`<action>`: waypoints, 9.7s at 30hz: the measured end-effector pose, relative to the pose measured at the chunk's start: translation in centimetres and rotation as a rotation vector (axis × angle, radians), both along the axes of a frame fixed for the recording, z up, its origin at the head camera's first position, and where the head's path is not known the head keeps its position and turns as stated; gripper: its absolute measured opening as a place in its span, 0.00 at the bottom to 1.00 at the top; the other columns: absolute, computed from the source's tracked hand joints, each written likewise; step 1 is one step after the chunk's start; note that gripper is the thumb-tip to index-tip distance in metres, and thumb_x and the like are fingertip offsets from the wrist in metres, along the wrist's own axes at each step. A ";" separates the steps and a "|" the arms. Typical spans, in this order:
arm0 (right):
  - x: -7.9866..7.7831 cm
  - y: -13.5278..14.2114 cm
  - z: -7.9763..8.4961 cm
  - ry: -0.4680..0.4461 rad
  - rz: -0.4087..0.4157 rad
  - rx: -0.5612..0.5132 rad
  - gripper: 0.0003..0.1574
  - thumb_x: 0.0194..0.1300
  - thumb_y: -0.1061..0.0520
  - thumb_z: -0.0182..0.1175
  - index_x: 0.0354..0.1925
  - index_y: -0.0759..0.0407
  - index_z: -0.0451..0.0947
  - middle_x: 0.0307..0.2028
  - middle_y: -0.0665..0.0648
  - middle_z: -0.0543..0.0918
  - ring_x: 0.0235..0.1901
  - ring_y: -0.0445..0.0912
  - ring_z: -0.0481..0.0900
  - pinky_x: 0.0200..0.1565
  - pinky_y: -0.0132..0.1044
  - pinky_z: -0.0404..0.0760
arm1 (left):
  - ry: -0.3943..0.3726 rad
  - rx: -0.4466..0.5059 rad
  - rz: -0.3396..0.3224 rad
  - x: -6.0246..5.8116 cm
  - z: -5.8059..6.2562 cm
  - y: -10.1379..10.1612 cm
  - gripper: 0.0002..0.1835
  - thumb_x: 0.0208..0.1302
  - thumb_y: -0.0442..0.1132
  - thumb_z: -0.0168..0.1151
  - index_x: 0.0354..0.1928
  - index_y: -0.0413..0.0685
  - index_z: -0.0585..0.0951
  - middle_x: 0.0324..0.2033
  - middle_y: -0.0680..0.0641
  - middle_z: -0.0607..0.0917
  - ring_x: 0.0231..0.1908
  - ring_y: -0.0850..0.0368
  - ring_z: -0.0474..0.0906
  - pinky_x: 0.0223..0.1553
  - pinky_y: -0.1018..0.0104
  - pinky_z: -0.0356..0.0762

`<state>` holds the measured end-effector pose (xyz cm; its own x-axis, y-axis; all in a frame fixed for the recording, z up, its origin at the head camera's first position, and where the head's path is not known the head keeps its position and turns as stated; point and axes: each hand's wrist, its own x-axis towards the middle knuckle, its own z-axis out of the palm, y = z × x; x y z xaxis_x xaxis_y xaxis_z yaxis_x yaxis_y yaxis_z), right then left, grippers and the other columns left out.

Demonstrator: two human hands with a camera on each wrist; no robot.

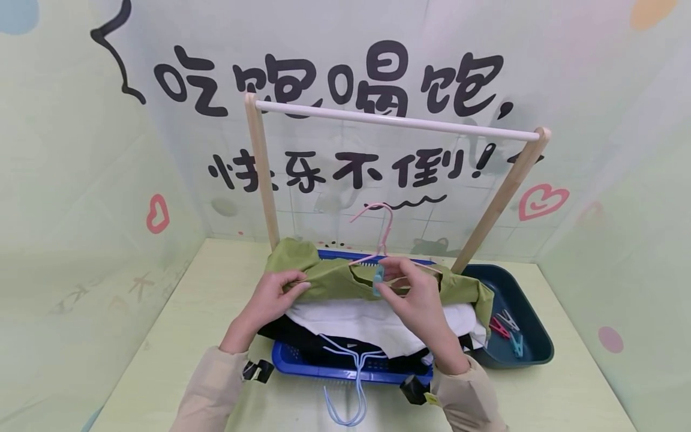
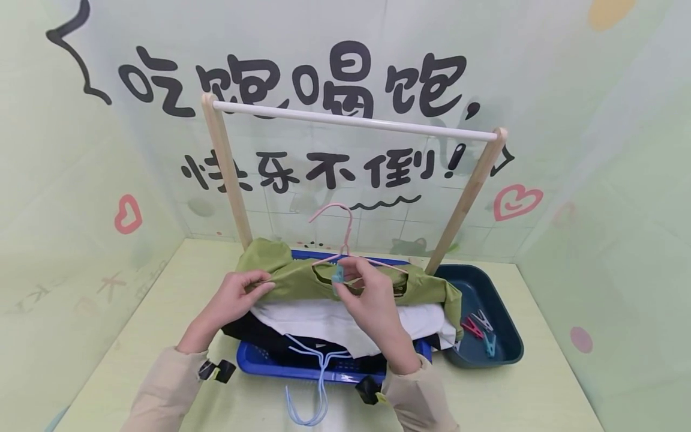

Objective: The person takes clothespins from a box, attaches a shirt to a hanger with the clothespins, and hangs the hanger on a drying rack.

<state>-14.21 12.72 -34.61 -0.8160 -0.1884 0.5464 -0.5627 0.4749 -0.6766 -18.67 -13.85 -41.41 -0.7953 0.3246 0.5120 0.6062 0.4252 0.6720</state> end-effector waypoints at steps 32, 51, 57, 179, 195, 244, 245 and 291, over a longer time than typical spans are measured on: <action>-2.1 -5.9 0.3 0.007 0.215 -0.070 0.17 0.55 0.69 0.65 0.45 0.63 0.78 0.36 0.58 0.84 0.35 0.46 0.82 0.36 0.35 0.80 | -0.060 -0.022 0.004 0.0 0.1 -0.1 0.02 0.58 0.30 0.64 0.28 0.41 0.81 0.19 0.55 0.76 0.19 0.67 0.65 0.21 0.71 0.67; -3.8 -7.9 -1.1 0.070 0.188 0.019 0.11 0.53 0.69 0.66 0.37 0.63 0.79 0.32 0.57 0.85 0.33 0.47 0.82 0.30 0.29 0.79 | -0.076 -0.003 -0.012 0.2 0.0 0.0 0.03 0.60 0.31 0.63 0.29 0.39 0.82 0.21 0.54 0.77 0.21 0.66 0.67 0.23 0.72 0.68; -4.0 -8.0 -1.4 0.102 0.173 0.093 0.10 0.52 0.68 0.67 0.35 0.62 0.80 0.31 0.56 0.86 0.32 0.45 0.83 0.32 0.27 0.78 | -0.078 -0.007 -0.006 0.1 0.1 -0.1 0.03 0.60 0.31 0.63 0.29 0.40 0.82 0.19 0.56 0.75 0.20 0.66 0.66 0.22 0.72 0.66; 3.0 12.5 -6.7 0.066 -0.434 0.080 0.22 0.45 0.73 0.70 0.42 0.68 0.80 0.39 0.61 0.85 0.36 0.39 0.82 0.40 0.13 0.70 | -0.033 0.048 0.003 0.3 -0.6 0.2 0.02 0.53 0.24 0.65 0.28 0.36 0.82 0.21 0.51 0.78 0.20 0.69 0.64 0.19 0.71 0.66; 3.1 17.0 -9.9 0.011 -0.542 0.018 0.18 0.46 0.76 0.67 0.39 0.72 0.79 0.34 0.67 0.83 0.30 0.17 0.70 0.33 0.14 0.70 | -0.058 0.045 0.033 0.3 -0.7 0.2 0.03 0.53 0.25 0.65 0.28 0.37 0.82 0.22 0.50 0.80 0.21 0.69 0.65 0.20 0.72 0.66; -1.3 25.1 -16.2 -0.659 -0.687 0.488 0.06 0.48 0.65 0.54 0.23 0.70 0.70 0.23 0.70 0.76 0.21 0.56 0.74 0.20 0.49 0.71 | -0.101 0.042 0.009 0.1 -1.2 -0.1 0.04 0.58 0.30 0.64 0.29 0.34 0.82 0.24 0.50 0.80 0.22 0.67 0.67 0.21 0.72 0.67; -1.4 25.1 -16.3 -0.666 -0.686 0.490 0.06 0.48 0.65 0.54 0.23 0.70 0.70 0.23 0.70 0.76 0.21 0.56 0.74 0.19 0.49 0.71 | -0.101 0.042 0.008 0.1 -1.2 -0.1 0.04 0.58 0.30 0.64 0.29 0.34 0.82 0.23 0.50 0.80 0.22 0.67 0.67 0.21 0.72 0.67; -1.6 23.5 -13.2 -0.507 -0.724 0.339 0.24 0.55 0.63 0.56 0.46 0.81 0.69 0.36 0.76 0.76 0.32 0.63 0.75 0.35 0.57 0.74 | -0.126 0.005 0.034 2.2 2.6 1.0 0.02 0.55 0.22 0.61 0.28 0.32 0.81 0.20 0.44 0.79 0.20 0.66 0.65 0.21 0.73 0.67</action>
